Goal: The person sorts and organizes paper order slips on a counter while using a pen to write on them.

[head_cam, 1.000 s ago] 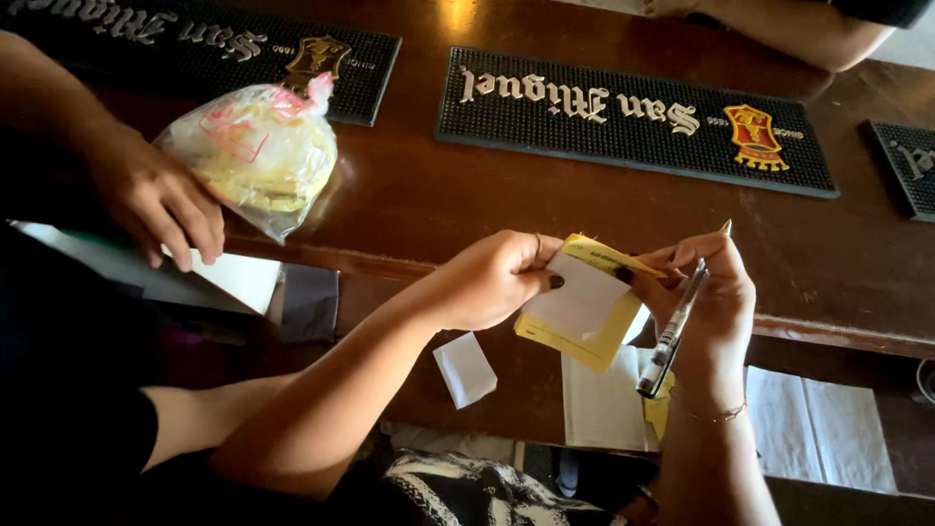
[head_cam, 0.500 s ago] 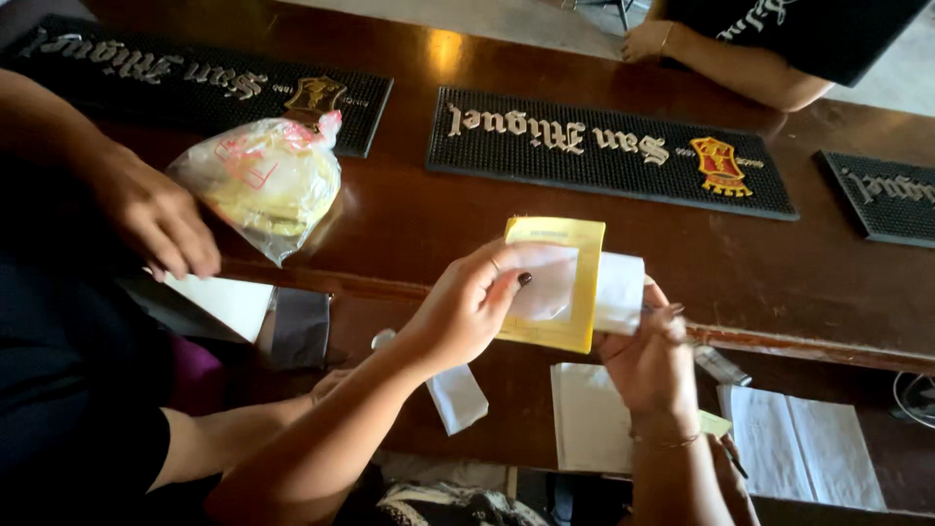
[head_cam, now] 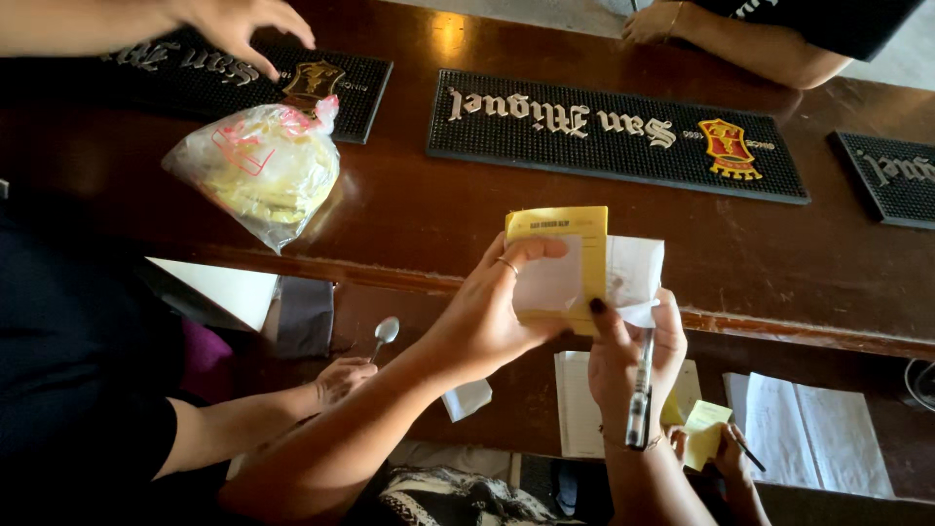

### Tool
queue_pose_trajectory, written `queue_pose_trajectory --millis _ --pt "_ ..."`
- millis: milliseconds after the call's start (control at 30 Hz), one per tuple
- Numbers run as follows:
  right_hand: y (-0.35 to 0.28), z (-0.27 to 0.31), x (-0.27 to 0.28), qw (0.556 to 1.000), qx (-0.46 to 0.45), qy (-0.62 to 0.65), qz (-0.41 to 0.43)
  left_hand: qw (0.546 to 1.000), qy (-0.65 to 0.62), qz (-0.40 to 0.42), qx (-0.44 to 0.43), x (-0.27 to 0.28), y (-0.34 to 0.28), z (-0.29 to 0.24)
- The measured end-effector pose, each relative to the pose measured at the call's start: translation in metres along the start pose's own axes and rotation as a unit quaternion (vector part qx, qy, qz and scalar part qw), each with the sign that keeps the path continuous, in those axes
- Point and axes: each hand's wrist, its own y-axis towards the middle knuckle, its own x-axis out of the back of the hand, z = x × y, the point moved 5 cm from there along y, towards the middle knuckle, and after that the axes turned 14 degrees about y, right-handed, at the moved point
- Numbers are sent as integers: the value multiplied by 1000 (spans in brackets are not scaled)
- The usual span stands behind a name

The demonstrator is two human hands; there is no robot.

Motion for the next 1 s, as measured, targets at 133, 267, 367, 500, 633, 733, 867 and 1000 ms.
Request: queue_pose_trajectory --millis 133,267,367,500,633,733,867,1000 --pt "-2 2 6 999 30 -29 12 999 27 -20 -6 -4 -3 5" --pt "-6 14 12 903 111 -414 18 998 -35 -30 46 -18 -6 18" --pt "-7 8 7 912 203 -328 139 987 -140 -26 71 -24 -5 23" --pt "-1 12 18 874 123 -460 92 972 -218 -18 86 -29 -5 28" --pt "-7 30 -15 824 246 -470 201 951 -291 -22 101 -38 -3 35" --pt "-5 33 -22 826 232 -467 213 931 -342 -8 130 -44 -4 38" --pt "-4 34 -26 809 189 -521 196 959 -267 -2 95 -37 -9 34" --pt "-3 35 -33 801 147 -549 189 962 -261 -16 83 -37 -9 33"
